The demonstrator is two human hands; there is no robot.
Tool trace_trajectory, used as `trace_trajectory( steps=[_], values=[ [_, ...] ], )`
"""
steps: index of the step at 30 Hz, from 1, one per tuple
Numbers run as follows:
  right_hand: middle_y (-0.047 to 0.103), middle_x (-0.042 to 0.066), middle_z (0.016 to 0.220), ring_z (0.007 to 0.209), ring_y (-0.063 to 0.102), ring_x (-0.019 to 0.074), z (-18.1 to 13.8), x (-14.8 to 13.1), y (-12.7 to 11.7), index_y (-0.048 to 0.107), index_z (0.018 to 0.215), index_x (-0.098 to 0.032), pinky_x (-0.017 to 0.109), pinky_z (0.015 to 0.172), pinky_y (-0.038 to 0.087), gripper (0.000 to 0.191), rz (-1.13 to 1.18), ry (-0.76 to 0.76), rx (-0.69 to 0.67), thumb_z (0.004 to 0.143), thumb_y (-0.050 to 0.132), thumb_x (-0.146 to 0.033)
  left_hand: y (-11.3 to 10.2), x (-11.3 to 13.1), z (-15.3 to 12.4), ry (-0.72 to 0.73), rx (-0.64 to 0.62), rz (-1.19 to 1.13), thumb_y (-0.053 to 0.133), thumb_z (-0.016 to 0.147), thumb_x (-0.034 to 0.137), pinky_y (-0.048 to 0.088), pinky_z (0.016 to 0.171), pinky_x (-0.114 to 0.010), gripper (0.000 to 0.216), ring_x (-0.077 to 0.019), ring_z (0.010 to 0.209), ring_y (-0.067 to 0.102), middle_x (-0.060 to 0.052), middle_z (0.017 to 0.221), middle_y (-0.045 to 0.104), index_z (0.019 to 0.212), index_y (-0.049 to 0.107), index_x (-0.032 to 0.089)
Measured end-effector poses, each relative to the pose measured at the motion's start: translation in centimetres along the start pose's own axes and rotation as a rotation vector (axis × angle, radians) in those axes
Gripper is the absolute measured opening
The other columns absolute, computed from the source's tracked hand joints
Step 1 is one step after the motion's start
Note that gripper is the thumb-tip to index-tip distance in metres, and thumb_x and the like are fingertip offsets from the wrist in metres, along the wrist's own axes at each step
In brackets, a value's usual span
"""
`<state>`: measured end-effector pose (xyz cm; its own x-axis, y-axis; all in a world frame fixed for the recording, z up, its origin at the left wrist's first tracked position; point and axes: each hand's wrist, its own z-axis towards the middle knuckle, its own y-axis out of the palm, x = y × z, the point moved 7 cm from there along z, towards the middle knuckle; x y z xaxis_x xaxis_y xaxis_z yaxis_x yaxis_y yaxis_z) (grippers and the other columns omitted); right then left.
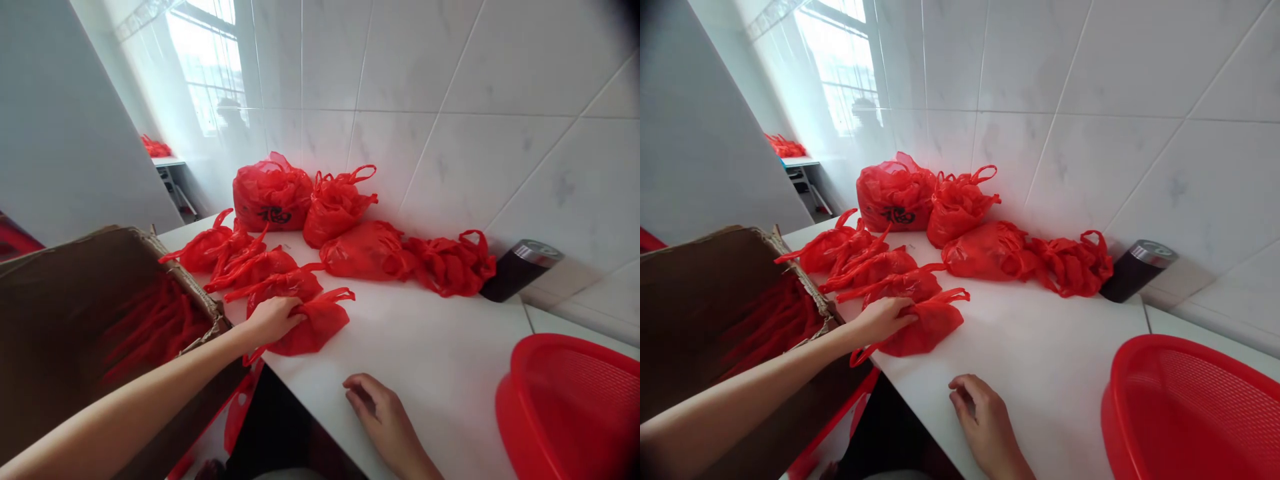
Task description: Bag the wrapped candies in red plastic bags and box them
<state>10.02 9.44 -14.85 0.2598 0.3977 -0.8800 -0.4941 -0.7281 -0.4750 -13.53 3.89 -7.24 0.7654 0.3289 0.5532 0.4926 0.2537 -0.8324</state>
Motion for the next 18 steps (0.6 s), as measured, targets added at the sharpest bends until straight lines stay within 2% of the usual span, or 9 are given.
trace_trajectory(
  steps=[3, 6, 9, 11, 13, 18],
  values=[
    [0.069, 0.005, 0.095, 0.088, 0.065, 0.0201, -0.1, 0.3, 0.0, 0.063, 0.098, -0.023, 0.030, 0.079, 0.051, 0.026, 0.029, 0.039, 0.003, 0.094, 0.047, -0.043, -1.2, 0.9, -0.5, 0.015, -0.047, -0.107, 0.052, 0.084, 0.042, 0.039, 0.060, -0.030, 0.026, -0.0192, 0.064, 0.053, -0.001, 0.068, 0.058, 0.076, 0.061, 0.019],
    [0.069, 0.005, 0.094, 0.086, 0.065, 0.0200, -0.1, 0.3, 0.0, 0.063, 0.099, -0.024, 0.030, 0.075, 0.051, 0.029, 0.036, 0.077, -0.008, 0.094, 0.046, -0.046, -4.3, 1.2, -1.1, 0.021, -0.068, -0.221, 0.048, 0.085, 0.049, 0.040, 0.057, -0.028, 0.033, -0.0171, 0.063, 0.052, 0.000, 0.069, 0.057, 0.078, 0.059, 0.019],
    [0.068, 0.004, 0.088, 0.078, 0.063, 0.0194, 0.4, 0.4, 0.1, 0.064, 0.098, -0.024, 0.030, 0.071, 0.050, 0.030, -0.021, 0.097, -0.007, 0.093, 0.046, -0.047, -7.9, 0.1, -1.3, -0.038, -0.019, -0.319, 0.050, 0.084, 0.053, 0.040, 0.055, -0.026, 0.036, -0.0160, 0.062, 0.052, 0.001, 0.069, 0.056, 0.082, 0.058, 0.018],
    [0.068, 0.003, 0.086, 0.074, 0.062, 0.0189, 0.8, 0.6, 0.5, 0.065, 0.096, -0.024, 0.030, 0.069, 0.050, 0.030, -0.076, 0.090, -0.003, 0.092, 0.047, -0.047, -9.3, -0.5, -1.1, -0.046, 0.032, -0.299, 0.053, 0.083, 0.050, 0.039, 0.055, -0.025, 0.033, -0.0146, 0.061, 0.050, 0.002, 0.067, 0.052, 0.082, 0.058, 0.018],
    [0.068, 0.002, 0.085, 0.073, 0.062, 0.0186, 1.2, 0.7, 0.9, 0.066, 0.095, -0.025, 0.030, 0.069, 0.050, 0.029, -0.115, 0.077, -0.004, 0.091, 0.047, -0.048, -9.3, -0.4, -0.9, 0.012, 0.032, -0.197, 0.053, 0.085, 0.045, 0.038, 0.056, -0.025, 0.029, -0.0126, 0.060, 0.046, 0.003, 0.065, 0.048, 0.077, 0.058, 0.017],
    [0.070, 0.002, 0.087, 0.075, 0.066, 0.0175, 1.5, 1.4, 1.4, 0.067, 0.096, -0.025, 0.027, 0.071, 0.051, 0.032, -0.141, 0.074, 0.018, 0.091, 0.047, -0.050, -6.0, 0.9, -0.9, 0.152, -0.063, -0.024, 0.050, 0.089, 0.039, 0.039, 0.057, -0.023, 0.024, -0.0119, 0.064, 0.049, 0.003, 0.071, 0.054, 0.082, 0.059, 0.017]
  ],
)
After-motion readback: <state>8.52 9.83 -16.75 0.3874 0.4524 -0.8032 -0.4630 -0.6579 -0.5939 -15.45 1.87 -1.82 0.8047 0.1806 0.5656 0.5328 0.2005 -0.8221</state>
